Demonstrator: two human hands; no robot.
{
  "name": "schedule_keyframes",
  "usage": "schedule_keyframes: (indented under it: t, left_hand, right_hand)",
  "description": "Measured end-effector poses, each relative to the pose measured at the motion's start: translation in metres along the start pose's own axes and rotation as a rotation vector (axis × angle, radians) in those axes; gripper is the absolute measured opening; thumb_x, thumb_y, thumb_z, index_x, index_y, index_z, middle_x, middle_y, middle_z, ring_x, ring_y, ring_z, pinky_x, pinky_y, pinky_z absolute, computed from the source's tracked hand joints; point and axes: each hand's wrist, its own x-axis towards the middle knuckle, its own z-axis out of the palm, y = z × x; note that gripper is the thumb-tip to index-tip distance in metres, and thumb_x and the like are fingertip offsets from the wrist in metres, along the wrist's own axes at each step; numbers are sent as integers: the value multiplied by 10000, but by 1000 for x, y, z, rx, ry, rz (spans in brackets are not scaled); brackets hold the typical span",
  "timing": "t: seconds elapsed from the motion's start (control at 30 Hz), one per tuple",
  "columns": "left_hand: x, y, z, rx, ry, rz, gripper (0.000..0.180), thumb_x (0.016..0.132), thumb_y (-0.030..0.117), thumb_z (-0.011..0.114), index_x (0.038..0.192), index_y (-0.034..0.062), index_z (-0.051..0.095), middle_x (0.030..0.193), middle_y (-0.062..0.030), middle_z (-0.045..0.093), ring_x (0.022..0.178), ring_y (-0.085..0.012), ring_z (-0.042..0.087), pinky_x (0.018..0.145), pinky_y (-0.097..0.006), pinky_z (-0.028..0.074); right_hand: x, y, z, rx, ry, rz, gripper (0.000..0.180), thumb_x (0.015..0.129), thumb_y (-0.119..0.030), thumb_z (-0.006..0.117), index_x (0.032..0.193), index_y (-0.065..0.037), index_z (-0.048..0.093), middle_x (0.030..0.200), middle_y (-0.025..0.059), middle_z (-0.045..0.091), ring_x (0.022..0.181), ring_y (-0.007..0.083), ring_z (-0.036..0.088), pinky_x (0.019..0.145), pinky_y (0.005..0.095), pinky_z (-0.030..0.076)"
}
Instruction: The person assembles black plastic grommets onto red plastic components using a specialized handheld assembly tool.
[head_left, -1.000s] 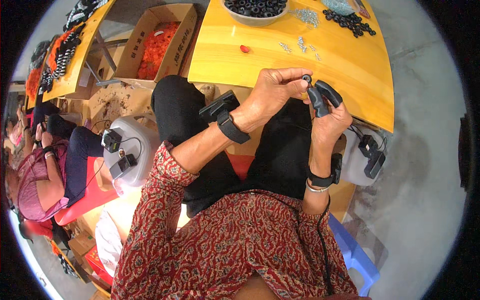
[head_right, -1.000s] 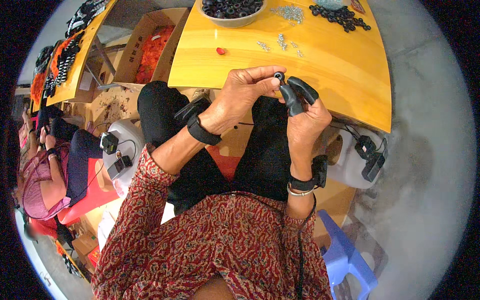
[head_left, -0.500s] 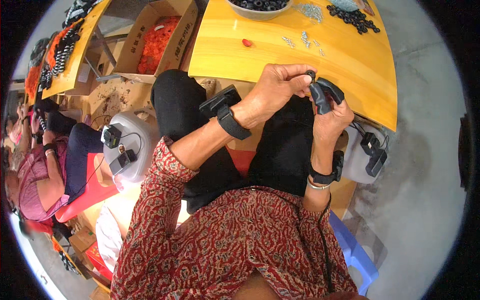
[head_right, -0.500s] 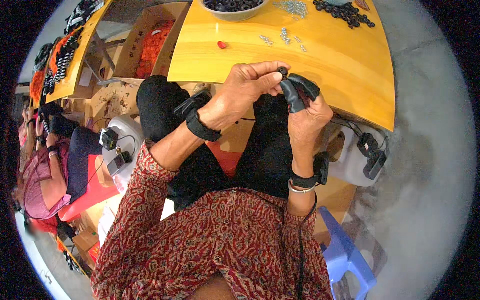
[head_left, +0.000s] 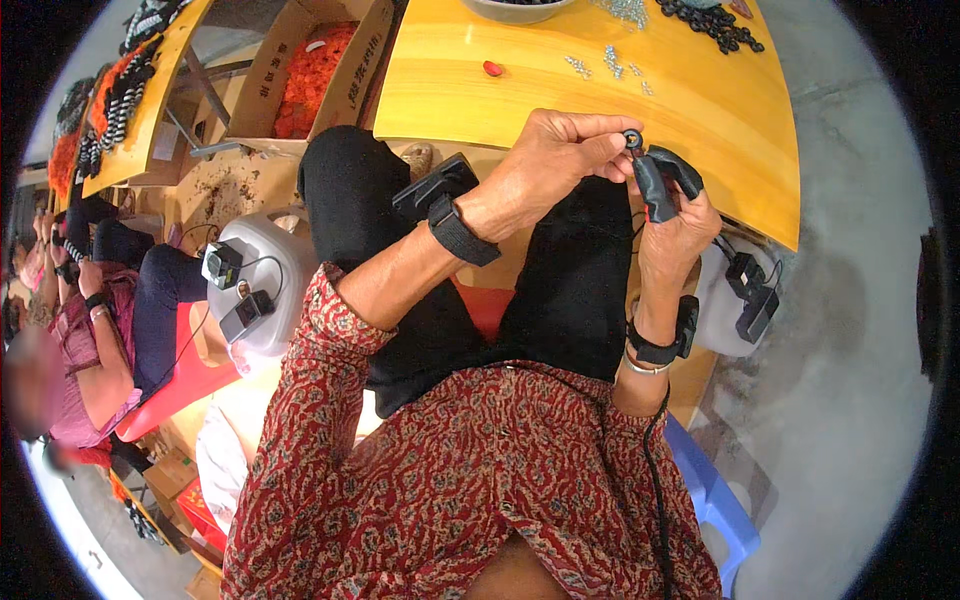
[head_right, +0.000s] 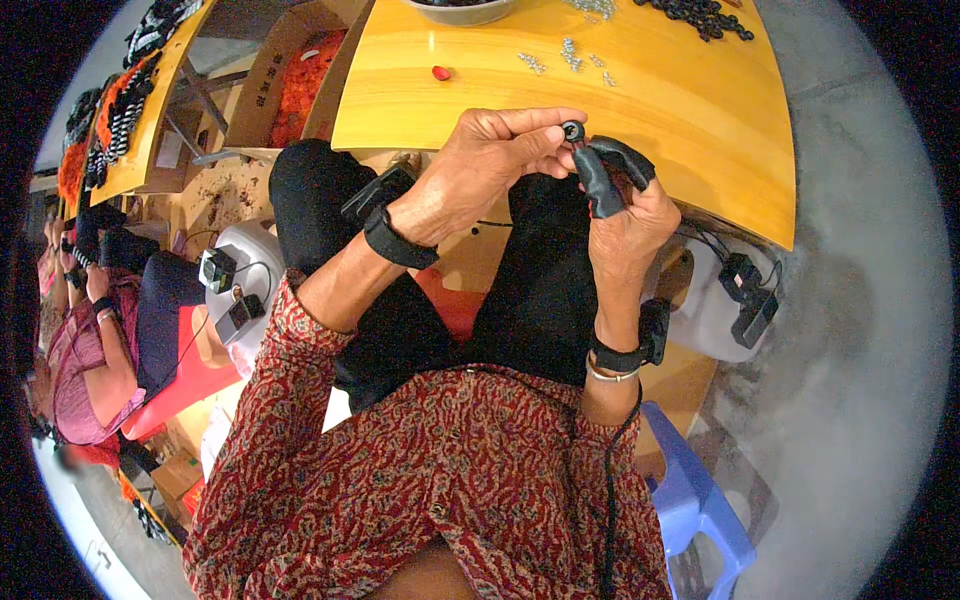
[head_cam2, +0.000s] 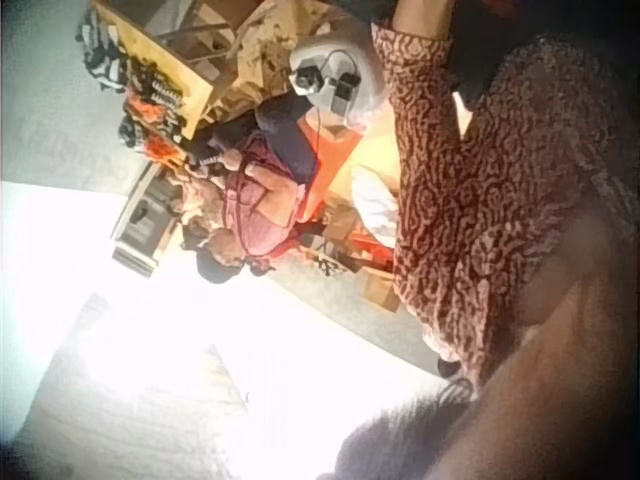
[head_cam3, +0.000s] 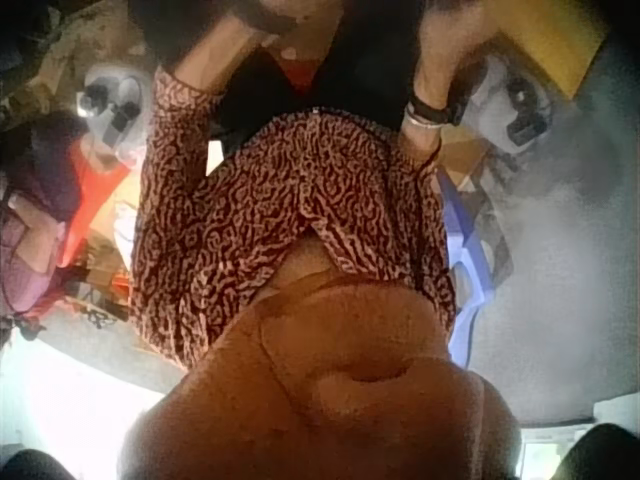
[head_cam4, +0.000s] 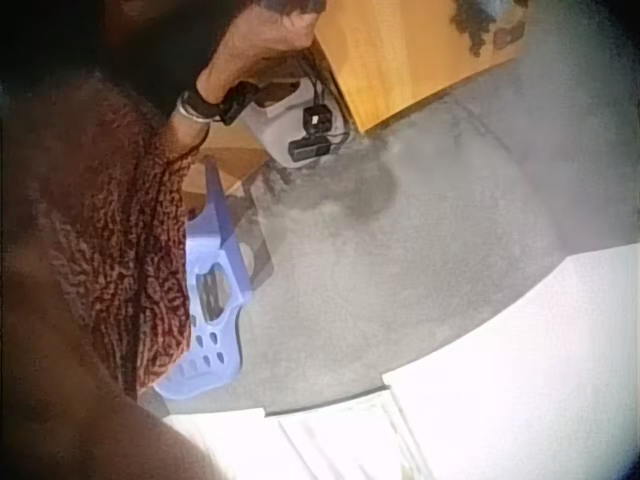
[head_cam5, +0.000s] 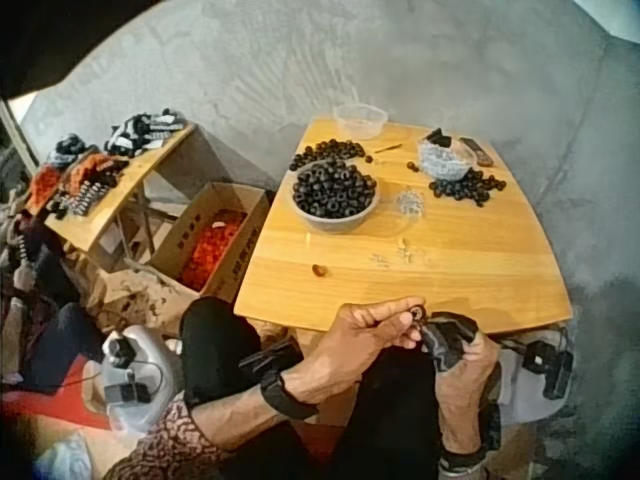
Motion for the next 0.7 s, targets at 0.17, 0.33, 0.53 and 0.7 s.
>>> schedule_keyframes:
  t: [0.17, 0.33, 0.53, 0.7]
  left_hand:
    - [-1, 1, 0, 30, -19, 18, 276, 912, 82, 543, 1161, -30, 580, 934, -84, 660, 785, -118, 627, 754, -234, 533]
    - [-1, 0, 1, 99, 25, 4, 274, 901, 83, 563, 1150, -26, 591, 916, -71, 664, 752, -102, 619, 726, -222, 530]
    - [-2, 3, 1, 110, 25, 7, 267, 886, 93, 590, 1128, -19, 609, 900, -63, 668, 733, -95, 615, 706, -218, 525]
    - [1, 3, 4, 120, 29, -2, 265, 875, 102, 611, 1112, -15, 620, 888, -59, 670, 721, -90, 609, 691, -216, 520]
  right_hand:
    - [-2, 3, -1, -25, 10, -9, 181, 791, 26, 666, 971, 28, 649, 837, 37, 665, 710, 72, 585, 634, 204, 481]
    - [-4, 6, 0, -226, 23, -141, 201, 772, 43, 672, 969, 12, 650, 848, 37, 665, 766, 85, 595, 697, 222, 485]
    - [-4, 4, -2, -277, 6, -112, 201, 769, 24, 684, 966, 6, 652, 872, 39, 669, 798, 88, 599, 726, 230, 484]
    - [-4, 5, -6, -170, 3, 1, 178, 785, -6, 681, 962, -3, 664, 813, 10, 650, 727, 69, 569, 657, 208, 461]
